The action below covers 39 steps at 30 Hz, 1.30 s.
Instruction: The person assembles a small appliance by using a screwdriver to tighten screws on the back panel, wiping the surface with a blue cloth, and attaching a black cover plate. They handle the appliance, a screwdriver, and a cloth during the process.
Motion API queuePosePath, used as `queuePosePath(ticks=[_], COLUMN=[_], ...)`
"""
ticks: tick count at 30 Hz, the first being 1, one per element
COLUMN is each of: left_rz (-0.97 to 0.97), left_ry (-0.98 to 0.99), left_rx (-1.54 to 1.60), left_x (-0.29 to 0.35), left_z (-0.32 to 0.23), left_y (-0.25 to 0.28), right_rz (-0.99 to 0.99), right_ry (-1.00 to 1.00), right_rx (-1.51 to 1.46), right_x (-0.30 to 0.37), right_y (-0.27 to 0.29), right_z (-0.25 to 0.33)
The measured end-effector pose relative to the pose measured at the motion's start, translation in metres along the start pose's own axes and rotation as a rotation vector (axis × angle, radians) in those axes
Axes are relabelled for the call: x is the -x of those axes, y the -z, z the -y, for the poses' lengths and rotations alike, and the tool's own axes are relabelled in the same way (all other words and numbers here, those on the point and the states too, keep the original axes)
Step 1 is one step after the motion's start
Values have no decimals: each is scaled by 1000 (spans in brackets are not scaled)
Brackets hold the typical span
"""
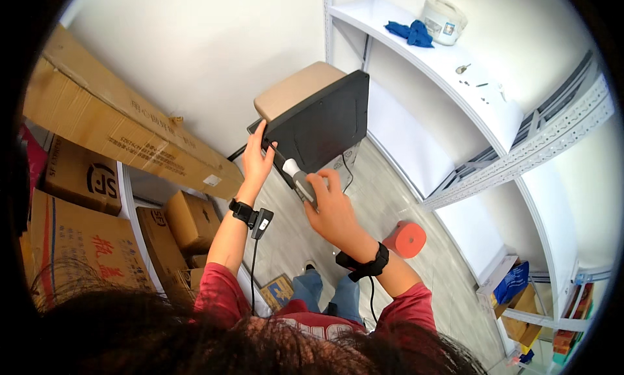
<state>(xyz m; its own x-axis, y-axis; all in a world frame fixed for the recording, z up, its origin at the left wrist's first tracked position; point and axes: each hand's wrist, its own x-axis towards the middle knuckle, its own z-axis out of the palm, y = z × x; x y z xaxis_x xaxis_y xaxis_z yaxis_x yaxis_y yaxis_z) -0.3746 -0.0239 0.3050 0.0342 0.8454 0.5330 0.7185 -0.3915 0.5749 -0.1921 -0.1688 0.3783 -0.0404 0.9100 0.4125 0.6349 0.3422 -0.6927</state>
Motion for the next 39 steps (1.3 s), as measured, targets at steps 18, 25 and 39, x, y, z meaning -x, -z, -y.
queuePosePath(ticks=[18,25,39], left_rz=[22,123,14], left_ry=[-18,92,27], left_rx=[192,264,343], left_x=[-14,-14,-13], left_z=[12,18,29], left_y=[-7,-7,-17], right_rz=[-202,-464,-161], right_ry=[47,258,-3], right_rx=[95,60,60], right_x=[-18,-24,9], right_y=[-21,-25,-33], right_z=[0,-6,-38])
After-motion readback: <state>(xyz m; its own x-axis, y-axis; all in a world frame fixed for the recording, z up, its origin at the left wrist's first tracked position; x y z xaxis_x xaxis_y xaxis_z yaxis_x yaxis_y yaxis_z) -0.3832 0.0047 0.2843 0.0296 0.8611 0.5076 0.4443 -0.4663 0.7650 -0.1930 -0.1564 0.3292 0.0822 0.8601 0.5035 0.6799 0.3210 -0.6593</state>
